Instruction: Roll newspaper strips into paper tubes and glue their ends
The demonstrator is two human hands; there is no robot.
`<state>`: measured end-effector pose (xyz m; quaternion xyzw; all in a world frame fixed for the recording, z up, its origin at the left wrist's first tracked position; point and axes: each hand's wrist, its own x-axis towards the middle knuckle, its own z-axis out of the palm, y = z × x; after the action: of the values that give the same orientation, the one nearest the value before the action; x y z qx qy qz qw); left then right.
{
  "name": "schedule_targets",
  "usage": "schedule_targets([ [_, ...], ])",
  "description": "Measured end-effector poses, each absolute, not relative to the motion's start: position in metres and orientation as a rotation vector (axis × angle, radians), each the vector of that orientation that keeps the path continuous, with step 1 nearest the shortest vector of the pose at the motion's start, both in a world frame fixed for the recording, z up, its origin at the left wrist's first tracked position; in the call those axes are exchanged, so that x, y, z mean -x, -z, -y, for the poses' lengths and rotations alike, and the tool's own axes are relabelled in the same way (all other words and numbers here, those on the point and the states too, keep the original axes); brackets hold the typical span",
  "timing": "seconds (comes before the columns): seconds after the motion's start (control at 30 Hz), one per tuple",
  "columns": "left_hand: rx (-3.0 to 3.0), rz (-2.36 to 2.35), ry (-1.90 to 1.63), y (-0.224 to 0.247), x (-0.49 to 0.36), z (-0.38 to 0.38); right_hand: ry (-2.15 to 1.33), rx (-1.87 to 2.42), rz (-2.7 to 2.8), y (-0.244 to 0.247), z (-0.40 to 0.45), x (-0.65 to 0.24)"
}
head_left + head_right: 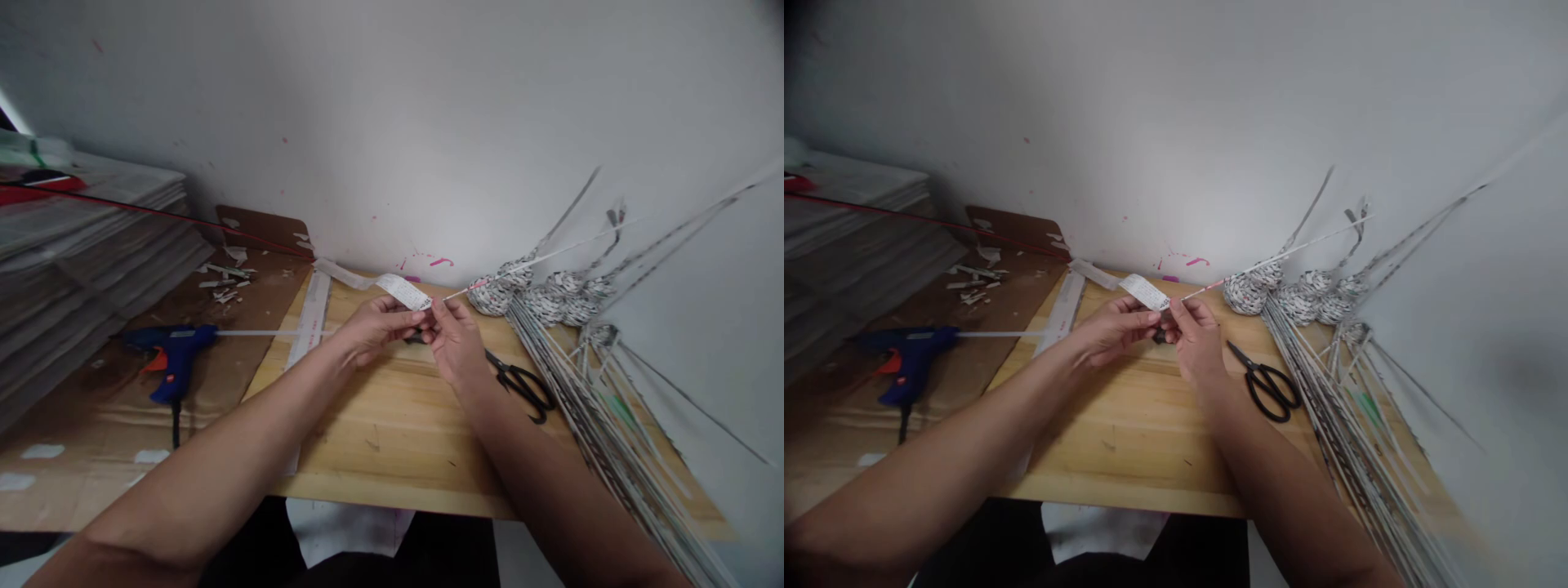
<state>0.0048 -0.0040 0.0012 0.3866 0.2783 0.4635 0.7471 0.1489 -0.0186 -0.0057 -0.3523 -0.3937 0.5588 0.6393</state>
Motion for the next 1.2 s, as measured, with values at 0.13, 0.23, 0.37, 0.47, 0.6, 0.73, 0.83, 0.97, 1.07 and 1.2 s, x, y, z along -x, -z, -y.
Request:
schedule_targets([
  [0.13,-0.715,-0.589,-1.14,0.004,-0.022,0.015,-1.326,0.805,0.868,0.008,0.023,-0.142],
  [0.23,-0.678,-0.598,-1.206,0.004,-0.026,0.018,-1.359,0.8,0.851,0.008,0.025,-0.139],
  [0.37,-0.713,-0.633,-1.244,0.003,-0.021,0.013,-1.357,0.795,0.902,0.008,0.025,-0.14],
  [0.47,-0.702,-0.664,-1.264,0.003,-0.019,0.01,-1.32,0.853,0.948,0.008,0.025,-0.142],
  [0.6,-0.69,-0.625,-1.32,0.003,-0.021,0.012,-1.277,0.911,0.936,0.007,0.026,-0.141],
  [0.73,-0.662,-0.644,-1.379,0.002,-0.024,0.014,-1.256,0.973,0.945,0.009,0.026,-0.139],
  [0.83,-0.669,-0.671,-1.417,0.003,-0.025,0.014,-1.245,0.987,0.966,0.011,0.026,-0.139],
  [0.97,-0.649,-0.657,-1.426,0.004,-0.026,0.014,-1.247,0.98,0.927,0.011,0.028,-0.138],
  [1.07,-0.623,-0.586,-1.356,0.005,-0.027,0.016,-1.27,0.958,0.896,0.011,0.028,-0.137],
  [1.2,-0.606,-0.555,-1.274,0.006,-0.028,0.016,-1.321,0.951,0.898,0.012,0.027,-0.136],
])
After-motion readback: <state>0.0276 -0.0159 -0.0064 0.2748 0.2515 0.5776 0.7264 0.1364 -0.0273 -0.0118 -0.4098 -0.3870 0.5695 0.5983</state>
